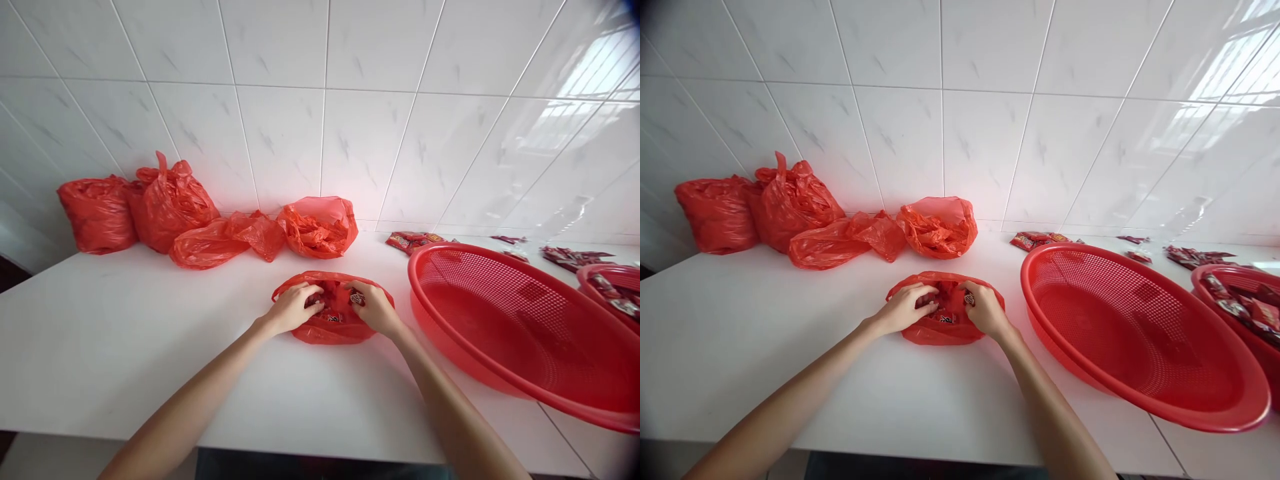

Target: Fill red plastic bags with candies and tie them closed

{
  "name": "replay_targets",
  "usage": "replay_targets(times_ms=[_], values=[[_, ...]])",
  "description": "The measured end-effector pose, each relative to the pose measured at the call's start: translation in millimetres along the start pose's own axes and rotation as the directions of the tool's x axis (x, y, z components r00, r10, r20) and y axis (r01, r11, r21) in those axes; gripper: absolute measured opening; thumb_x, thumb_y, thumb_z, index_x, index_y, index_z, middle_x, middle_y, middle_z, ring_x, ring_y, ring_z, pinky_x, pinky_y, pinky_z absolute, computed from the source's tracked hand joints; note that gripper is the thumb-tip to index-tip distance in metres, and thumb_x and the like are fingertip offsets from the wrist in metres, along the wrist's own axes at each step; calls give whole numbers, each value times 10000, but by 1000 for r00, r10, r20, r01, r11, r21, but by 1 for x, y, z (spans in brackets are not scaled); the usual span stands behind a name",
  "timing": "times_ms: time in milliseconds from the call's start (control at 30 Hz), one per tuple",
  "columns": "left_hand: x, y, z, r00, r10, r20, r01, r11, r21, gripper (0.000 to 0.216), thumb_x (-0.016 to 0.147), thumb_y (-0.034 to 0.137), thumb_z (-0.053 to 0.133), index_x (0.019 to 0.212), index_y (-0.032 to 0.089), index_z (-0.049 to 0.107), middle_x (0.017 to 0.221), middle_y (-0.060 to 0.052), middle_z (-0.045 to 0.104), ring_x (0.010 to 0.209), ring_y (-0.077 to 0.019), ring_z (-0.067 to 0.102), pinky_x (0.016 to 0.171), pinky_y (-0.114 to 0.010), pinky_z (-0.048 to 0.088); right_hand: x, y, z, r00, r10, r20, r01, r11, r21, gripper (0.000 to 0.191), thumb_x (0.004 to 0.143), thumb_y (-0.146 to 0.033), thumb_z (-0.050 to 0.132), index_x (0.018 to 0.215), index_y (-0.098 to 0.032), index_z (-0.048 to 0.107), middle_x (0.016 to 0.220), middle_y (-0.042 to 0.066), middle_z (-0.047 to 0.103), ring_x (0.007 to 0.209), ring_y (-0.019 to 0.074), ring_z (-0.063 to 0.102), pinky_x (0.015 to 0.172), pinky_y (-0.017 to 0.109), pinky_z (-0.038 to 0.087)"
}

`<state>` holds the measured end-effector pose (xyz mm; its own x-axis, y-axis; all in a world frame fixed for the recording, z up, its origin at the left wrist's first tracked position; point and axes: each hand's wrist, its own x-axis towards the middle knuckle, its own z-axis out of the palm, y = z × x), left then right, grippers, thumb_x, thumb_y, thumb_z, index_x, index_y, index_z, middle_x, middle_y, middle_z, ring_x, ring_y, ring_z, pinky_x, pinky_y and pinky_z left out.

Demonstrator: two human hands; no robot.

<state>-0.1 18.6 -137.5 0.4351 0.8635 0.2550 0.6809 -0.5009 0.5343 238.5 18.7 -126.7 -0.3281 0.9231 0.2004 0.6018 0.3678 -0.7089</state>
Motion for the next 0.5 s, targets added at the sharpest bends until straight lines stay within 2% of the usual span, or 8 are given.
replay_targets(times_ms=[133,267,400,500], values=[[-1,1,-5,995,-22,-94,27,998,54,309,918,342,548,1181,227,661,1011,-64,660,875,-217,655,786,-363,547,-5,-6,6,988,-135,80,141,987,-77,325,720,-65,589,983,-234,681,1024,60,667,893,216,629,781,328,510],[-4,0,-9,988,-13,-157,30,994,108,267,858,196,573,1092,207,703,957,-66,615,850,-204,627,815,-365,535,-11,-15,13,954,-222,204,252,958,-137,340,729,-116,670,1045,-242,694,1192,94,585,972,225,611,785,328,519],[-9,0,-11,992,70,-101,-61,994,95,341,785,106,580,1070,221,727,1052,-70,607,1025,-228,593,931,-377,503,-13,-17,17,930,-247,274,302,936,-181,323,722,-133,712,1027,-239,703,1167,97,576,924,219,599,749,331,519],[-12,6,-17,989,150,-7,-149,986,71,412,734,79,568,1075,245,731,1112,-49,623,1091,-235,563,1028,-398,439,-12,-16,19,920,-277,278,339,917,-209,325,708,-151,742,1018,-237,699,1069,91,587,935,236,576,743,340,512]])
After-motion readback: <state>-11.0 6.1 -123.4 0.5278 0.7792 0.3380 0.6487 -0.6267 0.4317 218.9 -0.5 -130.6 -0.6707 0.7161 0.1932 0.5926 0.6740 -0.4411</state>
